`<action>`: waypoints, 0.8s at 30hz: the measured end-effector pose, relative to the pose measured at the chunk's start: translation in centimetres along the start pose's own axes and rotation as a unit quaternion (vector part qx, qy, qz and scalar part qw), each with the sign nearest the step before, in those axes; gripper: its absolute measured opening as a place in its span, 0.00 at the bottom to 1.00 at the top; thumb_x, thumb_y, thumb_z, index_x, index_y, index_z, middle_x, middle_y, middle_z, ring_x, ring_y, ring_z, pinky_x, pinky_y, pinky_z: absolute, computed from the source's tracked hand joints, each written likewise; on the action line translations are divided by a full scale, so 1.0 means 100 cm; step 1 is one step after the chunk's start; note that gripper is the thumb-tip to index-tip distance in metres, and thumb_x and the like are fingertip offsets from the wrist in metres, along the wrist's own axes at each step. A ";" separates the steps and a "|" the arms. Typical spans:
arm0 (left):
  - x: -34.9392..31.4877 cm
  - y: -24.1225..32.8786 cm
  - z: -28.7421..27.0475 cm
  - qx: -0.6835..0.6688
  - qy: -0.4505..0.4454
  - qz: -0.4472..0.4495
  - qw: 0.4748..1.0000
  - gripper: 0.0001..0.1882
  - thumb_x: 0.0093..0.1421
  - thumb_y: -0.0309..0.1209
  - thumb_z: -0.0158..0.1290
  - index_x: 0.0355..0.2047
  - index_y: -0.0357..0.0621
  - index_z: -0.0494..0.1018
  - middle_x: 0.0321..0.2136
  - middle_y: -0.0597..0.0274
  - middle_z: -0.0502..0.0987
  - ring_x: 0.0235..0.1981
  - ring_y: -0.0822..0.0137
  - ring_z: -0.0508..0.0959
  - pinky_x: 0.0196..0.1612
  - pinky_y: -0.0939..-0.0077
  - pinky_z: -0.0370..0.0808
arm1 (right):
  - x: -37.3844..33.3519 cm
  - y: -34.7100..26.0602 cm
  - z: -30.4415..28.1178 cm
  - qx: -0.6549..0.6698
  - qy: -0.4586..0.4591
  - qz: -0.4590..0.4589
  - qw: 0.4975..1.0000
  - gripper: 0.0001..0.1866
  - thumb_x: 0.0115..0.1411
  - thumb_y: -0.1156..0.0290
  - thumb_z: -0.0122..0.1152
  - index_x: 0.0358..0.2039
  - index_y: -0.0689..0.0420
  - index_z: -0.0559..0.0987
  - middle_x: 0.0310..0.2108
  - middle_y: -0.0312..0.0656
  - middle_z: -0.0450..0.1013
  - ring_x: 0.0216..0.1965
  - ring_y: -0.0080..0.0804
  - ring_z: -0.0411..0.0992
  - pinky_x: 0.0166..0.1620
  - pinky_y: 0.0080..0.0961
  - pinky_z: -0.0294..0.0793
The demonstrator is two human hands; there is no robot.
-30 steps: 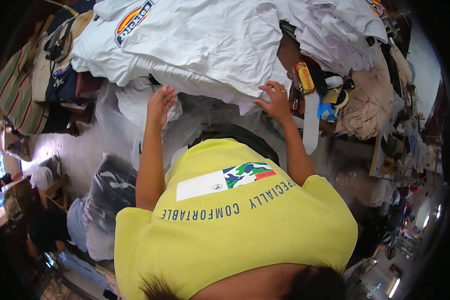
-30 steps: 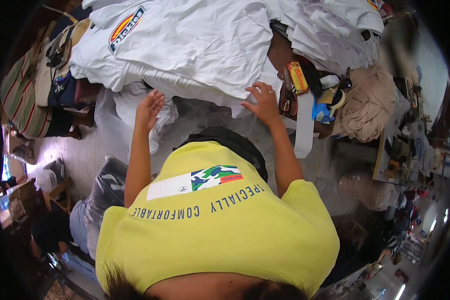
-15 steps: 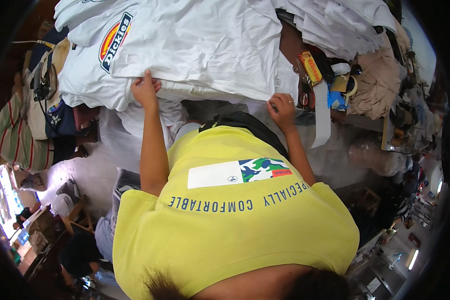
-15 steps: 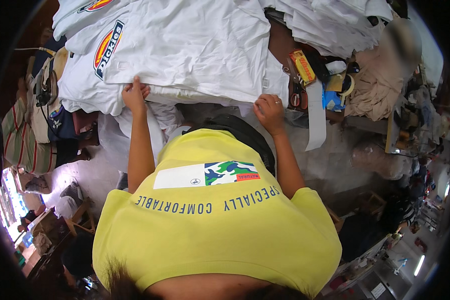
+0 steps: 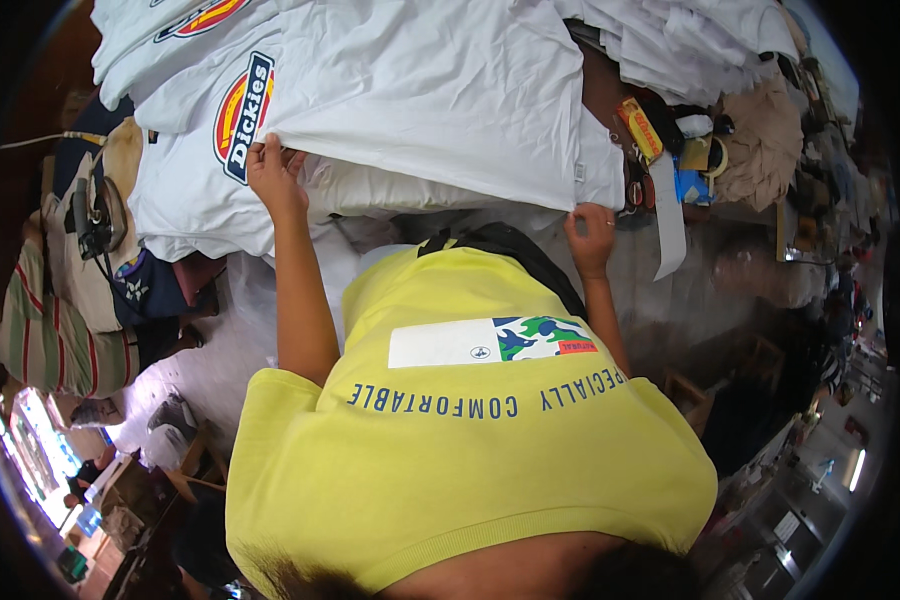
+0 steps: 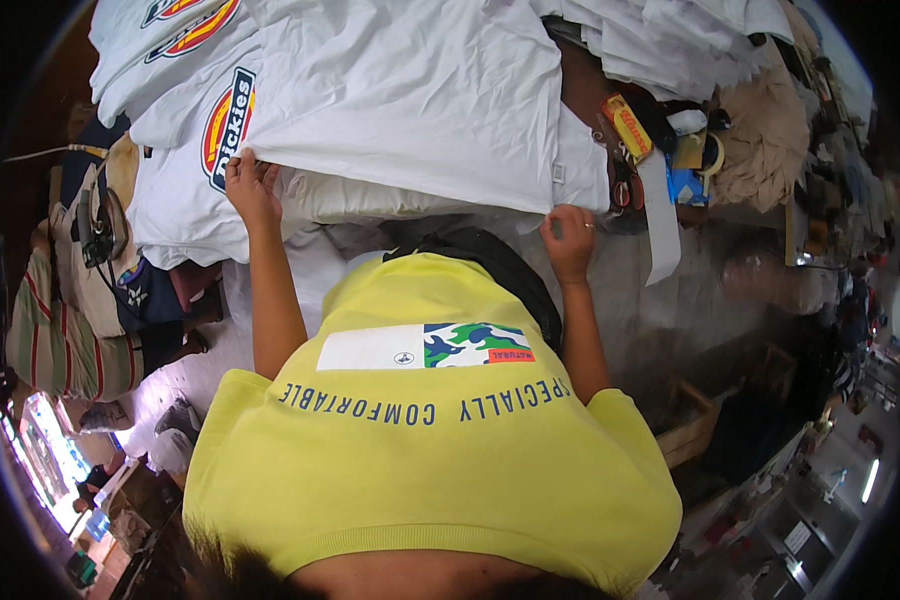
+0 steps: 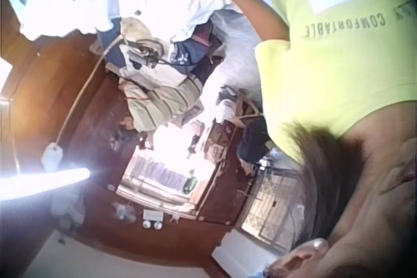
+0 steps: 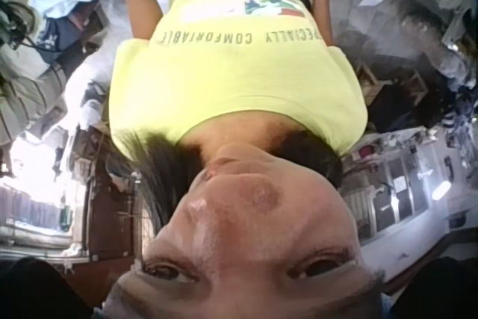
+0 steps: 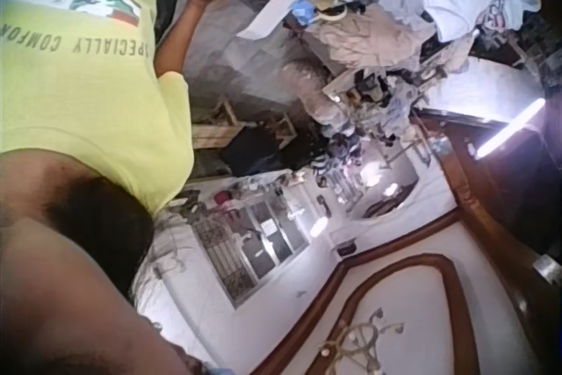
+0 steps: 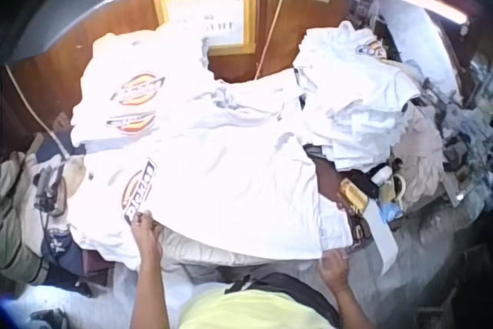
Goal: The person processes white t-shirts by using shears to trim threads or excess material, then lifts and sets aside individual shirts from a stack on a workbench.
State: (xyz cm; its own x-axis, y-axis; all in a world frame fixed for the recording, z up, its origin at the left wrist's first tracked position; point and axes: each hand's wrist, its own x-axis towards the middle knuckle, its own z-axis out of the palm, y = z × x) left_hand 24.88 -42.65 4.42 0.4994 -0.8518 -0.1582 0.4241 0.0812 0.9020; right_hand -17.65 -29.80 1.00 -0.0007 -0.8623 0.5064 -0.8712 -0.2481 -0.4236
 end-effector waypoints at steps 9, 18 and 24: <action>0.015 -0.013 -0.023 -0.012 -0.083 -0.136 0.987 0.06 0.58 0.29 0.49 0.35 0.41 0.67 0.30 0.63 0.74 0.28 0.72 0.76 0.33 0.78 0.77 | -0.018 -0.011 0.017 -0.021 -0.028 0.066 0.997 0.20 0.43 0.78 0.58 0.40 0.54 0.71 0.37 0.42 0.66 0.42 0.42 0.64 0.45 0.35 0.63; 0.013 -0.015 -0.024 0.071 -0.074 -0.063 0.993 0.07 0.58 0.29 0.50 0.34 0.37 0.69 0.28 0.62 0.75 0.28 0.72 0.76 0.33 0.80 0.75 | 0.023 0.005 0.003 0.043 -0.128 0.024 0.991 0.16 0.43 0.80 0.57 0.35 0.52 0.77 0.39 0.40 0.70 0.46 0.40 0.63 0.49 0.34 0.62; -0.017 0.028 0.004 0.695 -0.079 0.451 0.555 0.25 0.53 0.45 0.55 0.50 0.55 0.68 0.51 0.65 0.67 0.52 0.58 0.63 0.50 0.63 0.61 | 0.068 0.054 -0.073 0.423 -0.098 0.196 0.879 0.10 0.49 0.76 0.57 0.34 0.60 0.76 0.43 0.44 0.73 0.57 0.37 0.58 0.59 0.36 0.53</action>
State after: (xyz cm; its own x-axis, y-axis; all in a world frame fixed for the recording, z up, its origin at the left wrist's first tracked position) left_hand 24.90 -41.17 7.34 -0.0833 -0.8330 0.5470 -0.9911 0.1264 0.0416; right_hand -25.95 -33.79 7.67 -0.0630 -0.9936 0.0937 -0.1454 -0.0838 -0.9858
